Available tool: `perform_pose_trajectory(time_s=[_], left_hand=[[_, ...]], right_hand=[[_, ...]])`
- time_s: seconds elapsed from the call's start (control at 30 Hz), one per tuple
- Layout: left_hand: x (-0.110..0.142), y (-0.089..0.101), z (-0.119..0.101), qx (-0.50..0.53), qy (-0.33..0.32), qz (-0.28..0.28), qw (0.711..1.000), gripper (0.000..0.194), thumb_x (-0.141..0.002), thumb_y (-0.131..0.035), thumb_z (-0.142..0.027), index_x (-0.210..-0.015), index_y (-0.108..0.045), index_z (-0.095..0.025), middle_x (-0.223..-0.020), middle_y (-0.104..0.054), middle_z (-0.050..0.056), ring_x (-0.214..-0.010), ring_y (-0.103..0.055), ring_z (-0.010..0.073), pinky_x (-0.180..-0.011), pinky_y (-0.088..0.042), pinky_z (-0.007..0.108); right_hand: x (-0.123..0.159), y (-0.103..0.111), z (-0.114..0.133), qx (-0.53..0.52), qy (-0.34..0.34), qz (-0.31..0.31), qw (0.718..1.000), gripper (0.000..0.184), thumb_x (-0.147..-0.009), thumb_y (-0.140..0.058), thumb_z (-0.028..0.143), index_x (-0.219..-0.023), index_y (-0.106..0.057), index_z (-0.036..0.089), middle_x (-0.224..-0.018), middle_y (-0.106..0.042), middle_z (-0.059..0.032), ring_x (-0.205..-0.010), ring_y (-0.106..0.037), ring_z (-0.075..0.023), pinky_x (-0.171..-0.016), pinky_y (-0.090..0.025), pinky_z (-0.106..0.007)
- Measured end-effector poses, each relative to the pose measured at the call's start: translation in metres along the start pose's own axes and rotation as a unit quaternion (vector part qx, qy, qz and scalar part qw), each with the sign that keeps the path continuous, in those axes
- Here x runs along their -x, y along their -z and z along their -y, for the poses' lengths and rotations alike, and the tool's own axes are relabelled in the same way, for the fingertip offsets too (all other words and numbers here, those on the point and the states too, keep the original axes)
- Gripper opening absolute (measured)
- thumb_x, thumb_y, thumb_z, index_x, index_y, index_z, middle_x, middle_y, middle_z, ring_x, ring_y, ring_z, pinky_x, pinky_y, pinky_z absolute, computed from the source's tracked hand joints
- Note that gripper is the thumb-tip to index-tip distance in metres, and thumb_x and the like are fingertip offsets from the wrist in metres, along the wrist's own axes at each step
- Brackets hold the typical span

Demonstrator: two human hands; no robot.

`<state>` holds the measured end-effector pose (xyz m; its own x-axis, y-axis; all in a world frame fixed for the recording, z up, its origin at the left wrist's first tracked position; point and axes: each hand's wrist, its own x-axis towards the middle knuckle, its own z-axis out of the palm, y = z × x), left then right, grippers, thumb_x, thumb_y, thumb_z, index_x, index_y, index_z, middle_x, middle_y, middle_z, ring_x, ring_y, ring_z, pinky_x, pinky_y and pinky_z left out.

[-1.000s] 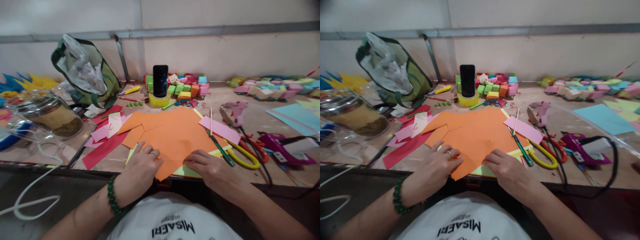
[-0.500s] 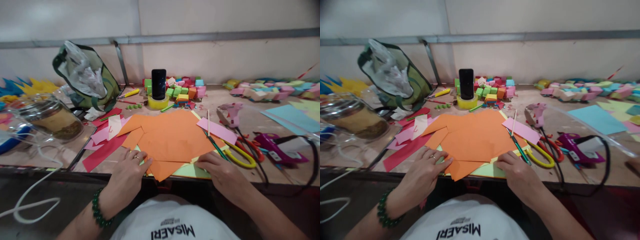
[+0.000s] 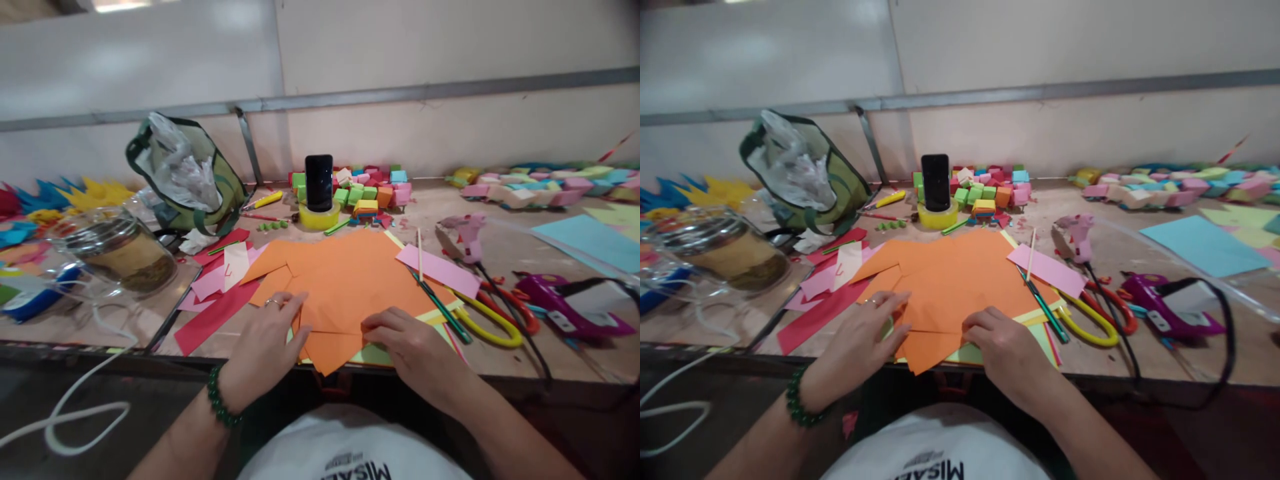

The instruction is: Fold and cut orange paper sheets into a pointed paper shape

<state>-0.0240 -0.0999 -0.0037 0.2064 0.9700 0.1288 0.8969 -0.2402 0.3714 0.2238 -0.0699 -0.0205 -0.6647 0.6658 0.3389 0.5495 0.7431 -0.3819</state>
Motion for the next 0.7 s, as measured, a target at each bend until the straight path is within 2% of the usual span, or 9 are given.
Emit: perform_pose_trajectory(time_s=[0.1, 0.17, 0.23, 0.27, 0.33, 0.43, 0.5, 0.57, 0.7], left_hand=[[-0.011, -0.012, 0.007, 0.081, 0.057, -0.018, 0.995, 0.066, -0.082, -0.060, -0.038, -0.139, -0.037, -0.013, -0.103, -0.061, 0.010, -0.095, -0.058, 0.0236, -0.080, -0.048, 0.036], [-0.017, -0.017, 0.007, 0.127, 0.084, -0.016, 0.988, 0.070, -0.080, -0.063, -0.033, -0.140, -0.035, -0.013, -0.090, -0.062, 0.004, -0.081, -0.059, 0.0186, -0.071, -0.049, 0.031], [-0.018, -0.017, 0.004, 0.166, 0.082, -0.039, 0.982, 0.062, -0.081, -0.061, -0.026, -0.138, -0.039, -0.015, -0.082, -0.061, 0.000, -0.068, -0.057, 0.0136, -0.065, -0.047, 0.026], [-0.017, -0.015, 0.000, 0.174, 0.057, -0.067, 0.981, 0.054, -0.082, -0.060, -0.023, -0.134, -0.045, -0.016, -0.079, -0.060, -0.001, -0.066, -0.057, 0.0122, -0.063, -0.046, 0.025], [-0.011, -0.008, -0.008, 0.152, -0.043, -0.147, 0.976, 0.035, -0.084, -0.056, -0.016, -0.118, -0.059, -0.017, -0.078, -0.061, 0.000, -0.069, -0.056, 0.0125, -0.065, -0.044, 0.025], [0.003, 0.003, -0.023, 0.033, -0.224, -0.240, 0.944, 0.027, -0.083, -0.053, -0.006, -0.104, -0.066, -0.016, -0.080, -0.064, 0.004, -0.072, -0.054, 0.0157, -0.067, -0.039, 0.030], [0.010, 0.006, -0.033, -0.044, -0.288, -0.257, 0.921, 0.024, -0.082, -0.054, -0.005, -0.103, -0.066, -0.012, -0.078, -0.065, 0.005, -0.068, -0.051, 0.0163, -0.065, -0.035, 0.032], [0.014, 0.005, -0.037, -0.092, -0.304, -0.248, 0.915, 0.021, -0.083, -0.055, -0.008, -0.101, -0.066, -0.012, -0.076, -0.066, 0.005, -0.067, -0.049, 0.0170, -0.066, -0.033, 0.034], [0.012, 0.000, -0.032, -0.136, -0.232, -0.189, 0.944, 0.021, -0.085, -0.054, -0.015, -0.102, -0.066, -0.018, -0.094, -0.070, 0.004, -0.083, -0.051, 0.0229, -0.075, -0.030, 0.039]], right_hand=[[0.002, 0.001, 0.001, 0.011, 0.001, -0.023, 1.000, 0.033, -0.083, -0.039, -0.002, -0.081, -0.066, 0.017, -0.091, -0.070, -0.0084, -0.083, -0.062, -0.0178, -0.071, -0.054, -0.030], [0.003, -0.001, 0.002, 0.017, 0.005, -0.030, 0.999, 0.031, -0.084, -0.039, 0.000, -0.080, -0.064, 0.017, -0.089, -0.070, -0.0084, -0.083, -0.062, -0.0181, -0.070, -0.055, -0.030], [0.002, -0.001, 0.003, 0.017, 0.007, -0.034, 0.999, 0.031, -0.085, -0.038, 0.000, -0.083, -0.063, 0.018, -0.091, -0.069, -0.0077, -0.084, -0.063, -0.0177, -0.070, -0.055, -0.030], [0.002, 0.000, 0.004, 0.025, 0.007, -0.053, 0.998, 0.029, -0.085, -0.039, 0.000, -0.087, -0.062, 0.018, -0.095, -0.068, -0.0084, -0.088, -0.063, -0.0183, -0.073, -0.055, -0.031], [0.000, 0.006, 0.006, 0.071, 0.008, -0.140, 0.988, 0.026, -0.085, -0.047, 0.005, -0.104, -0.059, 0.017, -0.112, -0.064, -0.0131, -0.105, -0.059, -0.0225, -0.085, -0.053, -0.038], [-0.003, 0.019, 0.011, 0.177, 0.037, -0.265, 0.947, 0.044, -0.080, -0.063, 0.012, -0.122, -0.051, 0.015, -0.131, -0.053, -0.0184, -0.126, -0.045, -0.0301, -0.102, -0.039, -0.051], [-0.006, 0.023, 0.014, 0.202, 0.073, -0.260, 0.941, 0.035, -0.079, -0.065, 0.010, -0.112, -0.059, 0.020, -0.127, -0.059, -0.0121, -0.125, -0.047, -0.0280, -0.106, -0.033, -0.051], [-0.007, 0.021, 0.013, 0.181, 0.105, -0.222, 0.952, 0.022, -0.081, -0.061, 0.007, -0.097, -0.064, 0.022, -0.115, -0.067, -0.0056, -0.116, -0.054, -0.0240, -0.103, -0.038, -0.046], [-0.004, 0.007, 0.004, 0.133, 0.109, -0.160, 0.972, 0.016, -0.083, -0.056, 0.006, -0.089, -0.066, 0.019, -0.106, -0.071, -0.0082, -0.105, -0.060, -0.0236, -0.087, -0.051, -0.041]])
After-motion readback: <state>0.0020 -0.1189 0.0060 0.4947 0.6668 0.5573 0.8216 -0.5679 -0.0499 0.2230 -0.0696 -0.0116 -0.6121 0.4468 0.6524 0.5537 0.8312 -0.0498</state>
